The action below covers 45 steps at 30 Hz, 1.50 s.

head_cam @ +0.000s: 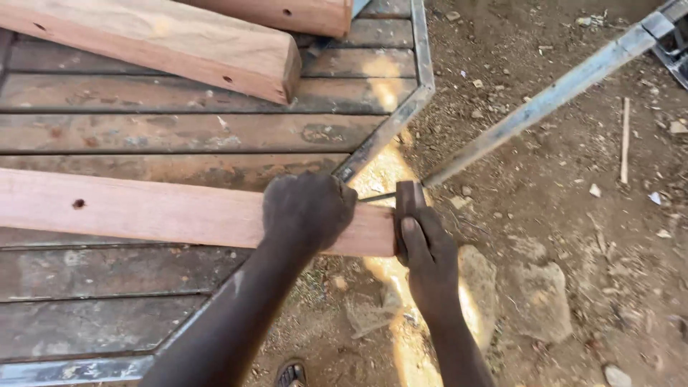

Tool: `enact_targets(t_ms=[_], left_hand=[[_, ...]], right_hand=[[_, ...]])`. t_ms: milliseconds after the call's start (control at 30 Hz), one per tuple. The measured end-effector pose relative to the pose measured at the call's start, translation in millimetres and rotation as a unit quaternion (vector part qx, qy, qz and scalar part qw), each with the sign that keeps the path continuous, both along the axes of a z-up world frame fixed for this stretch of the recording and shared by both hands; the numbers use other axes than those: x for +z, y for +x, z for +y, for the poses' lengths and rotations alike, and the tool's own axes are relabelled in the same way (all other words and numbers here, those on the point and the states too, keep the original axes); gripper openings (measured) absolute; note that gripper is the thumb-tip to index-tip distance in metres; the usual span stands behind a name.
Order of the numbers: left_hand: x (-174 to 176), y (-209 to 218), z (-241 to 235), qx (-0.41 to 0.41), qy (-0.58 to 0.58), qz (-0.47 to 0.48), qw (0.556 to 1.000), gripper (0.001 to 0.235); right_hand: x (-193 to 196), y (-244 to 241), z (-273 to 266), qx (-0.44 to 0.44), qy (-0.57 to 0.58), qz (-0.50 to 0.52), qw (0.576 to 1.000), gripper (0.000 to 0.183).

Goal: Sanding curved wooden furniture components with sandpaper on a workbench

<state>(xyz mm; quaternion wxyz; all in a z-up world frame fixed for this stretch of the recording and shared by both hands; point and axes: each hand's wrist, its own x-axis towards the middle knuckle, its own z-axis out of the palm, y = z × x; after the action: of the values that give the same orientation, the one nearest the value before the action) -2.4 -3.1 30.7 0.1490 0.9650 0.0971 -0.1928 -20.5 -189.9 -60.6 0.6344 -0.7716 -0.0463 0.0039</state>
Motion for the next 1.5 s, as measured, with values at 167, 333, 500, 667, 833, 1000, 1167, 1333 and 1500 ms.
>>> enact_targets(t_ms=[167,333,500,667,833,1000,1167,1333,1500], left_hand=[[-2,3,0,-0.003,-0.002,0.006,1.000,0.049],[-29,-2,3,0.027,0.041,-0.090,0.995,0.059],[-7,3,-1,0.009,0.001,-0.044,0.999,0.052],[-9,-2,7,0.019,0.010,-0.038,0.999,0.050],[-9,4,1,-0.003,0.003,-0.038,0.999,0.051],[-1,-3,-1,-0.003,0.005,-0.013,1.000,0.053],[-9,2,0,-0.007,0.005,-0.045,0.999,0.047],[-11,-4,0,-0.002,-0.002,-0.030,1.000,0.055],[-9,-2,-1,-0.005,-0.001,-0.040,0.999,0.053]], right_hand=[[18,14,-3,0.028,-0.057,-0.074,0.995,0.030],[-7,18,-5,0.063,-0.065,-0.032,0.995,0.029],[6,35,1,0.055,-0.080,-0.073,0.993,0.026],[10,30,5,0.070,-0.067,-0.077,0.992,0.023],[8,24,-2,0.080,-0.040,-0.131,0.987,0.038],[48,32,13,0.069,-0.114,-0.070,0.989,0.032],[18,16,-4,0.031,-0.101,-0.001,0.994,0.026],[-12,29,-7,0.042,-0.083,-0.025,0.995,0.027],[-16,11,-15,0.028,-0.058,0.018,0.998,0.021]])
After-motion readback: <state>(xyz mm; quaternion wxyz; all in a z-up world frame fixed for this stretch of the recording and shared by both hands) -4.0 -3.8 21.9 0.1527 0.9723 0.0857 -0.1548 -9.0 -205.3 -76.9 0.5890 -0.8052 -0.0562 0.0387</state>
